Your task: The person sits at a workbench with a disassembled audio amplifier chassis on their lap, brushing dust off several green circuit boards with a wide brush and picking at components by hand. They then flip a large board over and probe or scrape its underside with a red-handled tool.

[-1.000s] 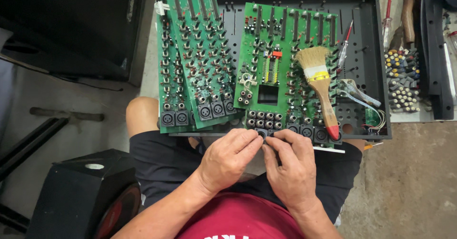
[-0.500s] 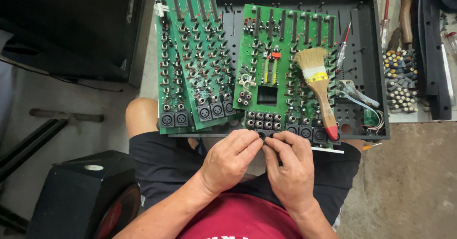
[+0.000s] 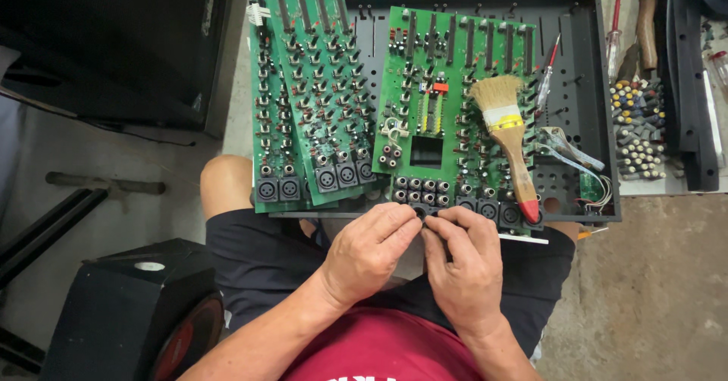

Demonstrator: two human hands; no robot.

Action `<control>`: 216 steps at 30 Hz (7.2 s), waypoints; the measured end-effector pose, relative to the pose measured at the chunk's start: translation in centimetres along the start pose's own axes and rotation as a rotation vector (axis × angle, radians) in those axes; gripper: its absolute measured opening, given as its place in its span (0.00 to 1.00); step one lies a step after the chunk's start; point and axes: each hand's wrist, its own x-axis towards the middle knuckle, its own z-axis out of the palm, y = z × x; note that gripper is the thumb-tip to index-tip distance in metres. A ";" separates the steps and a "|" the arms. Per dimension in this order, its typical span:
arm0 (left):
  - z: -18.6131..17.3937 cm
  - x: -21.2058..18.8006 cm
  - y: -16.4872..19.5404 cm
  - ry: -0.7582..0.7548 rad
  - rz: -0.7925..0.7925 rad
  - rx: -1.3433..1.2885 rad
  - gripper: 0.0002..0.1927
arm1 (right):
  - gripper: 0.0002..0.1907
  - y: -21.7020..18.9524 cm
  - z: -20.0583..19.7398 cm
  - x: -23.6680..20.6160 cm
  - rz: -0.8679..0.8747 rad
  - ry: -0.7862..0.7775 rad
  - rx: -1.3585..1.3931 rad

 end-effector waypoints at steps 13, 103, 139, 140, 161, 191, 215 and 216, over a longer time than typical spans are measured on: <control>-0.1 -0.4 0.1 0.004 -0.003 0.009 0.17 | 0.12 -0.2 0.0 -0.1 0.003 -0.015 0.005; 1.0 -4.9 -2.3 0.164 -1.150 -1.190 0.16 | 0.24 -3.2 1.0 5.5 -0.038 -0.518 -0.164; 2.4 -4.9 -2.8 0.179 -1.188 -1.347 0.15 | 0.23 -4.6 0.9 5.1 0.048 -0.509 -0.269; 2.4 -4.9 -2.8 0.178 -1.192 -1.348 0.15 | 0.23 -4.7 0.9 5.2 0.071 -0.526 -0.263; 2.3 -4.6 -2.6 0.154 -1.236 -1.290 0.14 | 0.21 -5.2 0.6 6.0 0.013 -0.558 -0.270; -3.0 -1.3 -1.2 -0.035 0.101 0.229 0.27 | 0.06 1.5 -2.3 -1.7 0.520 0.216 0.309; 2.4 4.6 0.0 -0.291 0.358 0.450 0.27 | 0.18 7.2 -5.8 4.0 0.158 -0.012 -0.260; 2.3 4.7 0.1 -0.296 0.364 0.452 0.27 | 0.17 7.4 -5.8 4.0 0.154 -0.006 -0.248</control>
